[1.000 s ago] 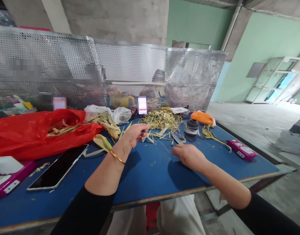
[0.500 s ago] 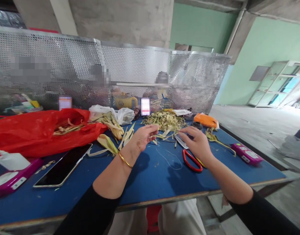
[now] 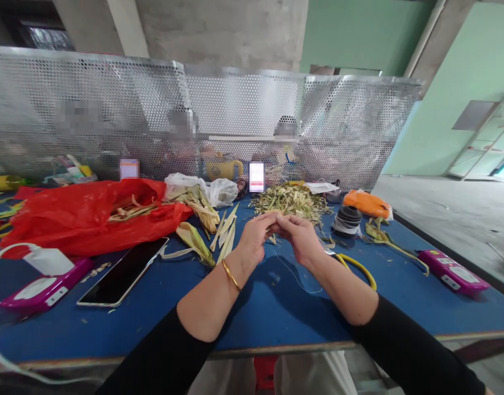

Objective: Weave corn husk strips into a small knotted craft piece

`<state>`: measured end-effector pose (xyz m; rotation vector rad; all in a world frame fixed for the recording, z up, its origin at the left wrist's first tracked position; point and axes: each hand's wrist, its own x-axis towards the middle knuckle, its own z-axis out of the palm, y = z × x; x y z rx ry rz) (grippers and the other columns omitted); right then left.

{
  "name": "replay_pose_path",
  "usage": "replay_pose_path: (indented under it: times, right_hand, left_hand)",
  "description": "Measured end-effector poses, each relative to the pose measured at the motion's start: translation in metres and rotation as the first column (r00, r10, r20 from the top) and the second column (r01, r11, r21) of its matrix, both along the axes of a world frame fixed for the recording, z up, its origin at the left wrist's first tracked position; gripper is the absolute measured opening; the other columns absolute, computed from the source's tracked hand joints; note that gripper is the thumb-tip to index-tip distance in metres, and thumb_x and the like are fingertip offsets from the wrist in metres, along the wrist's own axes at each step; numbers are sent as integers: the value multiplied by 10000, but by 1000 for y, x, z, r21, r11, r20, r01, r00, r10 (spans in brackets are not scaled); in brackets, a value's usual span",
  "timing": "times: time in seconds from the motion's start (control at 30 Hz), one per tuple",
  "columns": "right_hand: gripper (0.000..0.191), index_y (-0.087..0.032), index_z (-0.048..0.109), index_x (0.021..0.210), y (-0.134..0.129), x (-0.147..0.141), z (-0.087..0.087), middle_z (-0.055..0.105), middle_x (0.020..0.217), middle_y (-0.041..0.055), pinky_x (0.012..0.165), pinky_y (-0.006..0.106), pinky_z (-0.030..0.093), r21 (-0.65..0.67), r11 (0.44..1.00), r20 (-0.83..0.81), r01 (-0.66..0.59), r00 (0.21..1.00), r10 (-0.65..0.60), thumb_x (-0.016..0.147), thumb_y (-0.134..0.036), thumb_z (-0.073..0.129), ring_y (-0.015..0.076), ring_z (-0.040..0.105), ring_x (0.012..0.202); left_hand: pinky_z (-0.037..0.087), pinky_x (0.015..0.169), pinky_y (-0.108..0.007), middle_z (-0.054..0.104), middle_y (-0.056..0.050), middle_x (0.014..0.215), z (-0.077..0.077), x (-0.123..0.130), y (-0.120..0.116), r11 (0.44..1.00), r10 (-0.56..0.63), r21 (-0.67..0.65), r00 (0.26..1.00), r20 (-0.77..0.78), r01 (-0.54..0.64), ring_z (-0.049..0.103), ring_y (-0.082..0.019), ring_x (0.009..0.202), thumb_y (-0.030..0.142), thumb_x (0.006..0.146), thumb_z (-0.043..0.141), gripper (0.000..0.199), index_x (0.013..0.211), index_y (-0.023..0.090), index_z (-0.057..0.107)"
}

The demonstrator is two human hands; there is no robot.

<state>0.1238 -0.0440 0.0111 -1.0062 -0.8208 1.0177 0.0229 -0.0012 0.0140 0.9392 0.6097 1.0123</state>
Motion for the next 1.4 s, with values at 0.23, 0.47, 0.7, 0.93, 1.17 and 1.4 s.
replay_pose_path:
  times: [0.23, 0.47, 0.7, 0.93, 1.17, 1.4]
  right_hand:
    - [247, -187, 700, 625, -3, 11, -6, 686, 640, 12, 749, 319, 478, 110, 994, 104, 11, 994, -22, 614, -417, 790, 163, 605, 673]
    - [205, -188, 670, 573, -5, 15, -1, 637, 577, -3, 721, 304, 452, 147, 988, 311, 54, 945, -98, 697, -347, 706, 144, 561, 644]
    - [186, -180, 666, 660, -5, 12, -2, 665, 602, -4, 672, 304, 494, 105, 994, 200, 36, 978, -57, 637, -338, 760, 147, 607, 611]
    - [193, -168, 660, 640, -2, 25, -2, 686, 635, 10, 675, 298, 541, -111, 982, -96, -152, 985, 141, 561, -228, 825, 124, 629, 566]
    - [286, -158, 677, 707, -5, 16, -2, 682, 621, -7, 657, 290, 529, 17, 998, 110, -53, 993, 51, 546, -308, 860, 124, 632, 572]
    - [281, -174, 682, 649, -4, 14, 1, 680, 570, -5, 594, 297, 540, 99, 994, 244, 42, 968, -66, 527, -357, 856, 149, 633, 547]
  left_hand:
    - [461, 739, -255, 695, -37, 835, -3, 6, -6, 999, 33, -42, 999, -30, -35, 617, -142, 774, 334, 654, 782, 212, 774, 176, 708]
    - [471, 730, -279, 681, -32, 792, -1, 5, -6, 999, 51, 11, 999, -17, -51, 603, -142, 726, 316, 622, 789, 230, 762, 154, 704]
    - [441, 653, -250, 623, 11, 657, -5, 11, -8, 985, 159, 77, 987, -23, -157, 543, -103, 611, 265, 619, 754, 161, 678, 157, 651]
    - [418, 628, -232, 638, -3, 690, -5, 9, -8, 996, 70, 65, 997, -34, -68, 541, -99, 629, 274, 609, 765, 174, 700, 152, 679]
    - [425, 619, -249, 618, 3, 627, -10, 11, -3, 993, 114, 31, 993, -13, -114, 534, -101, 584, 274, 617, 768, 164, 675, 150, 677]
    - [450, 644, -251, 626, -1, 642, -6, 9, -5, 998, 49, -25, 999, -20, -49, 555, -109, 600, 266, 644, 756, 150, 692, 156, 668]
